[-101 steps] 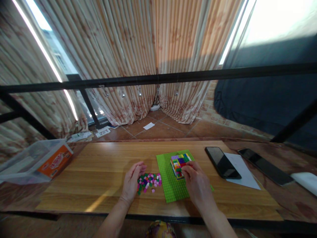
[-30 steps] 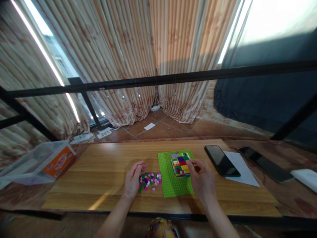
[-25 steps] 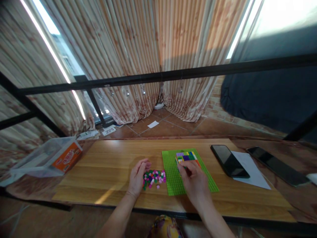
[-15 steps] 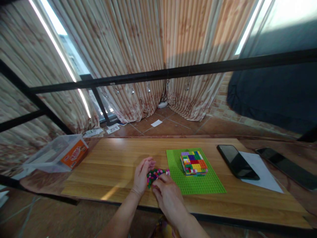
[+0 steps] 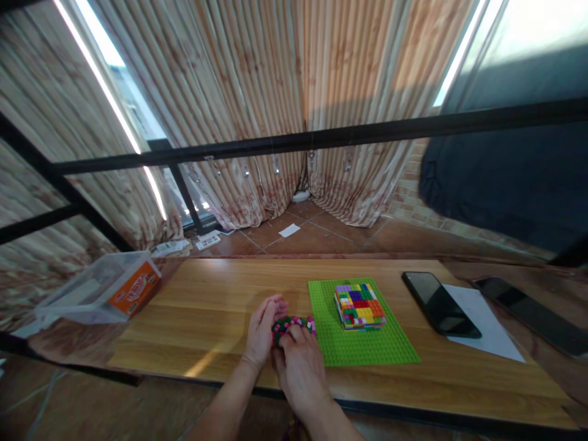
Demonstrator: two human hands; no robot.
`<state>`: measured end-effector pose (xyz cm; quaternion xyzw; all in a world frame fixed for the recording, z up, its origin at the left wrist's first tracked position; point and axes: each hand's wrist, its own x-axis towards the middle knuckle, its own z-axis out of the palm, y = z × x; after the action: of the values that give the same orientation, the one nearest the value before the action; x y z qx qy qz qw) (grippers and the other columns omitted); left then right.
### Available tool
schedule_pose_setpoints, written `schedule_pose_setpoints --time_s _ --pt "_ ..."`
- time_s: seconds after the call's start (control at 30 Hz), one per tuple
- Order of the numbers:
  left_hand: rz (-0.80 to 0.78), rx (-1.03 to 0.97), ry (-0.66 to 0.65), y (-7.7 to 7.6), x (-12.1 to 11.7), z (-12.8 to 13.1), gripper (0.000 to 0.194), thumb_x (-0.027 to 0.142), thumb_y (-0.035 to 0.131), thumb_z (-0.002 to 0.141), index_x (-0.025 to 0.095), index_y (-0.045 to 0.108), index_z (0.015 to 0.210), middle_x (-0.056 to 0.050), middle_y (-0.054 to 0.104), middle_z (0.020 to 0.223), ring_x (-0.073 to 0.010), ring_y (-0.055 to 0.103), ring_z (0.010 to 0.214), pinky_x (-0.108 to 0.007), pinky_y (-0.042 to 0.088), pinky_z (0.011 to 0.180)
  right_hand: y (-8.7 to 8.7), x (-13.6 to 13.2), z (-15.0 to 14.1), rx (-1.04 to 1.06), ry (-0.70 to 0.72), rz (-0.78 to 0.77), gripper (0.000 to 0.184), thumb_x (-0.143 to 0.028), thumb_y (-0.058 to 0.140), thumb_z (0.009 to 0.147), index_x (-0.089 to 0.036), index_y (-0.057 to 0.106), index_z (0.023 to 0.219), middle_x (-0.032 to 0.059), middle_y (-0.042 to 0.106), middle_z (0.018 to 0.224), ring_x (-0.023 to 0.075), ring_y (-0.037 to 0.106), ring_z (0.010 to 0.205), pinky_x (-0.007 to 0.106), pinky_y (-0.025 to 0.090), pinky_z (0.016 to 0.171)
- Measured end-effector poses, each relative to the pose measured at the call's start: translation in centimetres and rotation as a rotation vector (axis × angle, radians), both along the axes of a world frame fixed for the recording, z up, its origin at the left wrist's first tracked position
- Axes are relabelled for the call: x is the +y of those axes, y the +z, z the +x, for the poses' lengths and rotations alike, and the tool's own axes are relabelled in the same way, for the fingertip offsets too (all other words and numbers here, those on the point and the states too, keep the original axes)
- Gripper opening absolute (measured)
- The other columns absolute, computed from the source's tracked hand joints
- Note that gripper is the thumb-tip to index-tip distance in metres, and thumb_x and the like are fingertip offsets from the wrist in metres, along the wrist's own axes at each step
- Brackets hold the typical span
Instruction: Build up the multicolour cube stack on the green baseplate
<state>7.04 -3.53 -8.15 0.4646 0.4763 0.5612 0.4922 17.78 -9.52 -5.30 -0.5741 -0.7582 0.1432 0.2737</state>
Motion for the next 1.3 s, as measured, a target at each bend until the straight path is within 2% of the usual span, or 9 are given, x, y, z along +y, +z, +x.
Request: schedule_pose_setpoints --time_s 0.17,0.3,0.43,0.57,0.73,0.97,1.3 --pt "-0.027 0.004 -0.015 0.1 -0.1 -0.1 0.041 0.050 0.047 0.086 0.018 0.062 0.108 -0.009 0.069 0.098 -0.0185 0.064 0.091 -0.031 0.050 0.082 1.1 0.4 2.5 0.251 -0.059 -0.059 0.012 -0.018 0.054 0.080 -0.022 0.066 0.076 -0.0001 0.066 0.075 0.0144 0.061 0.068 0.026 0.046 0.067" --pt "-0.012 0.000 -0.010 0.0 0.0 -0.1 0.041 0.049 0.049 0.085 0.017 0.062 0.107 -0.009 0.070 0.096 -0.0189 0.065 0.089 -0.032 0.049 0.082 2.2 1.1 6.4 0.410 -0.117 0.025 0.015 -0.027 0.054 0.080 -0.023 0.068 0.077 0.0011 0.070 0.076 0.0162 0.064 0.071 0.026 0.048 0.066" --pt "-0.005 0.013 0.003 0.0 0.0 -0.1 0.041 0.050 0.050 0.084 0.017 0.063 0.106 -0.009 0.070 0.096 -0.0194 0.065 0.088 -0.032 0.050 0.081 2.9 1.8 10.6 0.397 -0.235 0.083 0.020 -0.034 0.053 0.080 -0.023 0.070 0.082 0.0043 0.072 0.085 0.0202 0.066 0.079 0.032 0.050 0.073" --pt "-0.012 0.009 -0.001 -0.1 0.1 -0.1 0.041 0.050 0.050 0.084 0.018 0.063 0.107 -0.009 0.070 0.097 -0.0191 0.065 0.089 -0.032 0.050 0.081 3.1 2.2 13.1 0.258 -0.353 0.095 0.023 -0.038 0.052 0.078 -0.025 0.071 0.081 0.0041 0.072 0.087 0.0209 0.066 0.077 0.033 0.050 0.070" --pt "0.006 0.018 0.002 -0.5 0.2 -0.1 0.040 0.048 0.048 0.086 0.018 0.062 0.107 -0.009 0.070 0.097 -0.0190 0.065 0.089 -0.033 0.050 0.082 2.9 2.2 13.7 0.099 -0.374 0.096 0.025 -0.039 0.048 0.080 -0.025 0.069 0.079 0.0033 0.071 0.085 0.0206 0.066 0.073 0.032 0.047 0.064" --pt "0.001 0.014 0.007 -0.3 0.1 -0.1 0.041 0.049 0.048 0.085 0.018 0.063 0.107 -0.009 0.070 0.097 -0.0192 0.065 0.089 -0.032 0.051 0.081 2.2 2.2 12.4 0.012 -0.307 0.141 0.024 -0.032 0.045 0.084 -0.024 0.067 0.079 0.0031 0.069 0.089 0.0181 0.065 0.075 0.030 0.047 0.067" --pt "0.001 -0.006 0.013 -0.2 0.1 -0.1 0.041 0.050 0.050 0.084 0.018 0.064 0.105 -0.009 0.070 0.095 -0.0194 0.065 0.088 -0.032 0.051 0.080 1.5 2.5 12.4 -0.069 -0.332 0.176 0.025 -0.029 0.044 0.086 -0.023 0.068 0.079 0.0043 0.066 0.092 0.0180 0.063 0.075 0.031 0.046 0.068"
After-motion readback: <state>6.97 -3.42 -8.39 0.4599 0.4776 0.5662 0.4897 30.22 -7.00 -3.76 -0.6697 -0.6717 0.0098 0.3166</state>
